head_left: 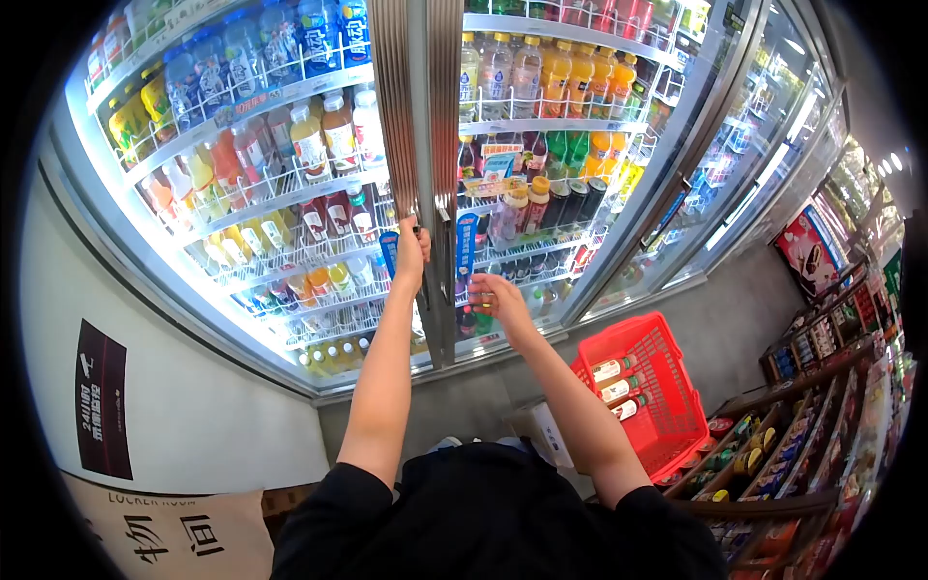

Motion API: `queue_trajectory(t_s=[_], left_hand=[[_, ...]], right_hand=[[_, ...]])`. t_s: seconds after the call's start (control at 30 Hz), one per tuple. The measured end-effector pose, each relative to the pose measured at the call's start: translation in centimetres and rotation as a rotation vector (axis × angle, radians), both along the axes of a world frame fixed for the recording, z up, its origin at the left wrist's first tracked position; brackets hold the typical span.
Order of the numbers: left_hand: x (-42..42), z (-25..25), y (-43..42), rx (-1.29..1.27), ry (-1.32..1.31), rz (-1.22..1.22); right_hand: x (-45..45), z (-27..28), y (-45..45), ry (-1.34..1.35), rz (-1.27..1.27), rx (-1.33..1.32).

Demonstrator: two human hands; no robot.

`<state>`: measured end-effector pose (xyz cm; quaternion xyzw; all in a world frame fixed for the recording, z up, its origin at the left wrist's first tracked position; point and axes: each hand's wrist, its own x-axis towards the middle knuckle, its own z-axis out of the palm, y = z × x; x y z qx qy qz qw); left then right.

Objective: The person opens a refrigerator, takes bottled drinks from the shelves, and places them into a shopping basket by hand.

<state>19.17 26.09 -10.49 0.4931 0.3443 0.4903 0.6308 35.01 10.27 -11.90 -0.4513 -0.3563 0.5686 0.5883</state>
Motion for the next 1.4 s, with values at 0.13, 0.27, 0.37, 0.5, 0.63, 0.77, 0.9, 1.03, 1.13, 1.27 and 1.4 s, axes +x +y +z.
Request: queue_trajectory(t_s=[0.13,0.27,0.37,0.5,0.63,0.77,0.9,1.03,1.13,1.27,1.4], left_hand=[[0.3,-0.1,-0.5,0.008,0.035,0.095],[1.0,0.3,-1.1,-0.007,0.012,0.187],[1.2,-0.2,-1.2,-0.017,0.037,0.232],[0.9,-0.5,-4.0,-0.028,0.002,0.223],[-0.1,-0.7,-10.2,-0.027,-0.016,0.235],[-1.6,-0.9,-16.3,-0.050,-0.115,0.267],[-3.5,-0.3,-23.0,-0.021,-0.054,0.415],[-6.4,0.6,-29.7,-0.069,-0.042,0.514],[-8.3,0.8,-34.5,-0.046,0.008,0.685],[-11.3,0.2,-40.0,-0.099,-0.029,0.938],[-14.2,0.2,-45.0,-0.022,-0.068,1.156]], right_hand=[[-0.4,0.3,-2.9,-0.017,0.039,-0.014],[0.9,1.1,-5.0,-0.023,0.088,0.036],[2.6,1.6,-6.5,-0.022,0.092,0.042],[3.6,1.3,-7.4,-0.003,0.073,0.040],[2.6,1.9,-8.5,0.038,0.103,0.041],[1.6,1.7,-9.5,0.009,0.162,0.045],[-0.5,2.3,-11.4,0.015,0.231,0.083],[-3.2,2.5,-13.1,0.007,0.306,0.097],[-4.8,1.9,-14.7,0.047,0.375,0.100],[-5.4,0.0,-16.7,0.043,0.397,0.063],[-5.4,-1.6,-18.4,0.051,0.362,-0.002]])
